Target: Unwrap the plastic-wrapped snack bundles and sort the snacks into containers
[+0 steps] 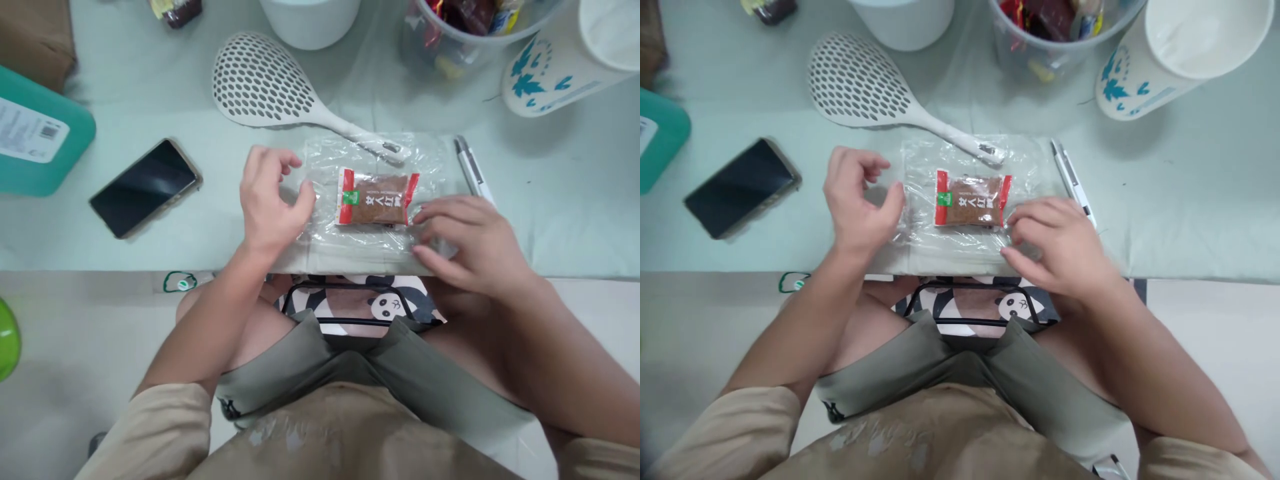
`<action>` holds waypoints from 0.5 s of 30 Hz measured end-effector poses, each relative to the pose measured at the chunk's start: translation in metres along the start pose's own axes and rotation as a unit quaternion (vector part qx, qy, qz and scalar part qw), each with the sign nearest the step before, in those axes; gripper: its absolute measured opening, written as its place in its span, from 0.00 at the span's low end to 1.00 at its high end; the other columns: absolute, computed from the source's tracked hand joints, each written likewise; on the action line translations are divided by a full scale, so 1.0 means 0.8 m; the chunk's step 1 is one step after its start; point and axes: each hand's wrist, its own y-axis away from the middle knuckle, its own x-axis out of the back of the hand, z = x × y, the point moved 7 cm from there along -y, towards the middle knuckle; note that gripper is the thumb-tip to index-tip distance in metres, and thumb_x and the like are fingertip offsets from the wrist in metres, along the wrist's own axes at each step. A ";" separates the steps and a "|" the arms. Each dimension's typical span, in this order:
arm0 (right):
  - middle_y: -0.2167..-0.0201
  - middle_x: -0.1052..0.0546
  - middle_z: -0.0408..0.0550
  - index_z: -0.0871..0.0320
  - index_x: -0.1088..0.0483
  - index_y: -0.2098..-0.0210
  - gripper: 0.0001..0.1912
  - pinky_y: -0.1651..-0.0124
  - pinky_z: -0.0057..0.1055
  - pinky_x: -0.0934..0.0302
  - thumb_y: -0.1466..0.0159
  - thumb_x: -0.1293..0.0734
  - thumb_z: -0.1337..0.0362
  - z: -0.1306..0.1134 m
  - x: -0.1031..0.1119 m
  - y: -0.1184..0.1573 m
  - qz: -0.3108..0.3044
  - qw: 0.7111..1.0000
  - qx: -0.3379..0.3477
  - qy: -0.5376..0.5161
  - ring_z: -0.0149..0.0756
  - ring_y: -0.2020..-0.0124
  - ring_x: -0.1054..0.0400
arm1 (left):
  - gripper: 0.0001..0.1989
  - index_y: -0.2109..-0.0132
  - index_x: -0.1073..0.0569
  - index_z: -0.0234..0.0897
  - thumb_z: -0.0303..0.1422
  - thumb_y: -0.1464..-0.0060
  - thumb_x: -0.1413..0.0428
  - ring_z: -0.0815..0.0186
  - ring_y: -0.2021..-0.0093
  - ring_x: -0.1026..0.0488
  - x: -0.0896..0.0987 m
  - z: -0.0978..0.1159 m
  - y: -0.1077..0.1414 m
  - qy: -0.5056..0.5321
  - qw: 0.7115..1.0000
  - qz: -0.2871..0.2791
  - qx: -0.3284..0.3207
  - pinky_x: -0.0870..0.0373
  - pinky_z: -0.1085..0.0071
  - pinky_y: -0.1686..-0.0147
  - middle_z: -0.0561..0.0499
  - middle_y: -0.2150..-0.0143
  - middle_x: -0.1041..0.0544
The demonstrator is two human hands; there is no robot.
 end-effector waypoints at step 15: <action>0.24 0.45 0.59 0.47 0.50 0.25 0.49 0.31 0.62 0.38 0.39 0.27 0.44 0.028 -0.039 -0.005 -0.089 0.993 -0.068 -0.034 0.64 0.25 0.46 | 0.53 0.25 0.44 0.39 0.55 0.49 0.33 0.38 0.23 0.43 -0.037 0.033 0.049 -0.033 0.964 -0.244 -0.101 0.46 0.42 0.24 0.34 0.24 0.38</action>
